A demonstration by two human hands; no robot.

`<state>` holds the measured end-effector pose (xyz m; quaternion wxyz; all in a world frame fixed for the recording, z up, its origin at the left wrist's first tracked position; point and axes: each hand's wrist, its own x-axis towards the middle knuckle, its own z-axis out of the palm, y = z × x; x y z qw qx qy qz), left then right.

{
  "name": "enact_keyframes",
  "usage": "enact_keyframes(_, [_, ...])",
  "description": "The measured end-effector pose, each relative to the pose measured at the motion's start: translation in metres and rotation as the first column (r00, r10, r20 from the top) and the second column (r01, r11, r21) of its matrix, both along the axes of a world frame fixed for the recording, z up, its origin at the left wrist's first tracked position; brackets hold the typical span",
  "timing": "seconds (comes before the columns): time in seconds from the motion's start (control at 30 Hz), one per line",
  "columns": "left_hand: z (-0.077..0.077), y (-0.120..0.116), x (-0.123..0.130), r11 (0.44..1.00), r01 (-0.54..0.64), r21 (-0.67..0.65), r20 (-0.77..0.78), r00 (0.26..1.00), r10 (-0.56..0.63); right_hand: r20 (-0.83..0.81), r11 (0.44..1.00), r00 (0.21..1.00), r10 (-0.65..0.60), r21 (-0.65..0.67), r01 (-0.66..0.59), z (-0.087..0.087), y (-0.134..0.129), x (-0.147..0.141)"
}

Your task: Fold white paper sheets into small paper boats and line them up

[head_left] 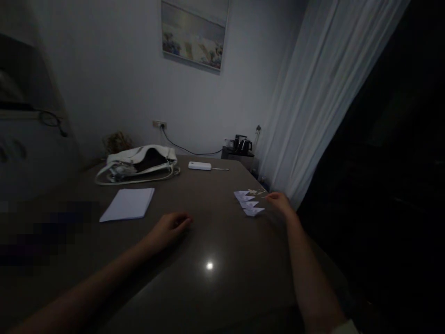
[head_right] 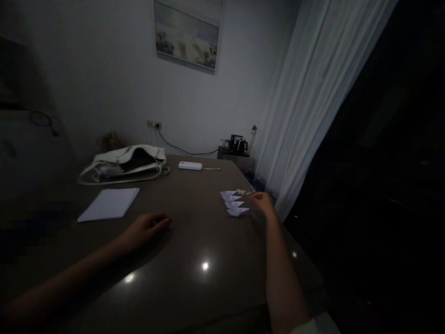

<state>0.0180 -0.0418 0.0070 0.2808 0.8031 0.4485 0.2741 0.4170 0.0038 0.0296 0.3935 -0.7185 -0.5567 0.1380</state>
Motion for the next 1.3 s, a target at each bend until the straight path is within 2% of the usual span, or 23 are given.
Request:
enact_keyframes(0.07, [0.004, 0.003, -0.005, 0.996, 0.009, 0.086, -0.089, 0.996, -0.001, -0.001, 0.995, 0.999, -0.033, 0.092, 0.033, -0.001, 0.003, 0.003])
enact_keyframes(0.13, [0.01, 0.012, -0.021, 0.972, 0.034, 0.235, -0.219, 0.976, 0.019, -0.013, 0.986, 0.998, -0.061, 0.156, 0.062, -0.003, 0.006, 0.007])
enact_keyframes(0.17, [0.014, 0.018, -0.033, 0.956, 0.034, 0.292, -0.294, 0.954, 0.056, -0.004, 0.97, 0.996, -0.09, 0.225, 0.089, -0.004, 0.008, 0.01])
enact_keyframes(0.23, [0.019, 0.032, -0.068, 0.944, -0.033, 0.328, -0.416, 0.893, 0.175, 0.042, 0.953, 0.99, -0.132, 0.282, 0.115, -0.009, 0.012, 0.015])
enact_keyframes(0.33, [0.024, 0.046, -0.125, 0.927, -0.209, 0.312, -0.441, 0.832, 0.336, 0.084, 0.938, 0.975, -0.205, 0.3, 0.172, -0.014, 0.016, 0.018])
enact_keyframes(0.4, [0.023, 0.048, -0.153, 0.94, -0.254, 0.229, -0.448, 0.829, 0.333, 0.092, 0.936, 0.967, -0.237, 0.289, 0.202, -0.016, 0.017, 0.017])
enact_keyframes(0.47, [0.021, 0.045, -0.166, 0.957, -0.262, 0.129, -0.46, 0.839, 0.291, 0.093, 0.928, 0.955, -0.283, 0.279, 0.248, -0.016, 0.017, 0.015])
enact_keyframes(0.53, [0.021, 0.041, -0.168, 0.956, -0.287, 0.054, -0.496, 0.823, 0.275, 0.107, 0.932, 0.953, -0.283, 0.266, 0.246, -0.015, 0.016, 0.013])
enact_keyframes(0.73, [0.025, 0.037, -0.161, 0.945, -0.317, 0.082, -0.542, 0.781, 0.31, 0.174, 0.931, 0.926, -0.335, 0.215, 0.296, -0.016, 0.014, 0.012])
enact_keyframes(1.03, [0.029, 0.038, -0.155, 0.954, -0.281, 0.11, -0.575, 0.764, 0.291, 0.146, 0.926, 0.934, -0.327, 0.247, 0.286, -0.022, 0.018, 0.017])
enact_keyframes(1.2, [0.026, 0.039, -0.148, 0.928, -0.319, 0.191, -0.59, 0.719, 0.369, 0.151, 0.91, 0.921, -0.358, 0.277, 0.309, -0.016, 0.014, 0.009])
enact_keyframes(1.3, [0.023, 0.037, -0.139, 0.894, -0.37, 0.253, -0.588, 0.676, 0.445, 0.135, 0.879, 0.906, -0.401, 0.335, 0.339, -0.01, 0.011, 0.003])
